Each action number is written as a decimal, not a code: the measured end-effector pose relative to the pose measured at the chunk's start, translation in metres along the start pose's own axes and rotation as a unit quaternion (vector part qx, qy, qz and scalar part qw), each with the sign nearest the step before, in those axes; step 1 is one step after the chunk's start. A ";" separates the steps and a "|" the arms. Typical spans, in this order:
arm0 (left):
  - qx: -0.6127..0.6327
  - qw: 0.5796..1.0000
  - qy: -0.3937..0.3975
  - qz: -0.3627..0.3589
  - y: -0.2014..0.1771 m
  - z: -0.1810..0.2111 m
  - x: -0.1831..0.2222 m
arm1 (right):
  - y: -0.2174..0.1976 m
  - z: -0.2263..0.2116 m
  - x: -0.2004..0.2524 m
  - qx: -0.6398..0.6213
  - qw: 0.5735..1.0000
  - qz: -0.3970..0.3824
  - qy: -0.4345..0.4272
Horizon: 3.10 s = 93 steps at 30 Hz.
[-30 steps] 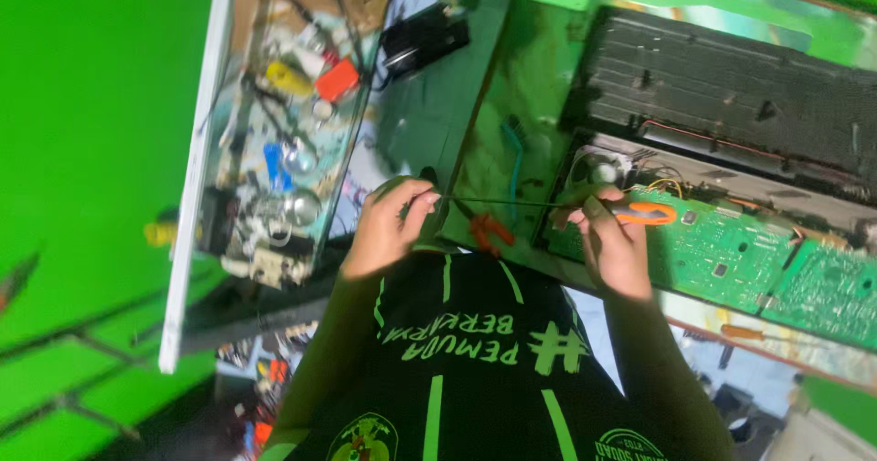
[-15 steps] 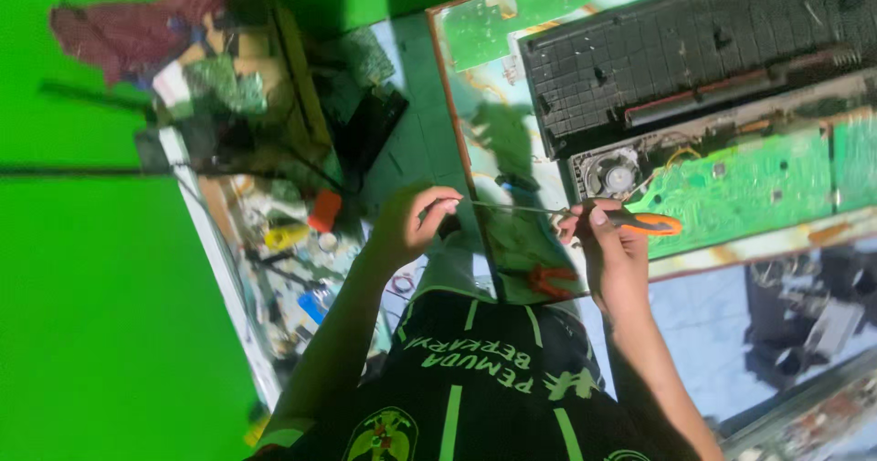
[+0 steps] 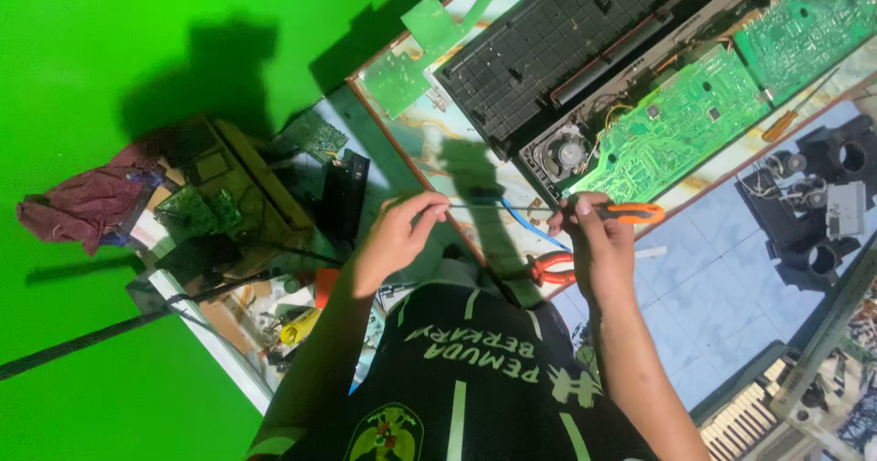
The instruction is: The person uses a screwdriver to remove and replace screws on a circuit board within a musical electronic keyboard and uses a soldering iron to work on the electronic components.
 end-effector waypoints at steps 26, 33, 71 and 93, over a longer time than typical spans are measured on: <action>-0.049 0.971 0.150 -0.182 -0.088 -0.092 -0.153 | 0.053 0.075 -0.010 0.179 0.937 0.274 -0.118; -0.058 0.954 0.109 -0.274 -0.050 -0.128 -0.174 | 0.077 0.069 -0.014 0.446 0.855 0.255 -0.069; -0.195 0.834 0.394 -0.334 0.050 -0.216 -0.179 | 0.029 0.183 -0.104 0.739 0.648 0.184 -0.002; -0.334 0.879 0.264 -0.216 0.014 -0.244 -0.229 | 0.115 0.240 -0.205 0.769 0.635 0.065 -0.013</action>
Point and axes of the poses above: each hand's wrist, its own x-axis away from the middle knuckle, its own y-axis out of the palm, z = x × y, the point moved 10 cm from there along -x, towards the middle knuckle, and after that the axes turned 10 degrees about -x, right-handed, at the moved point
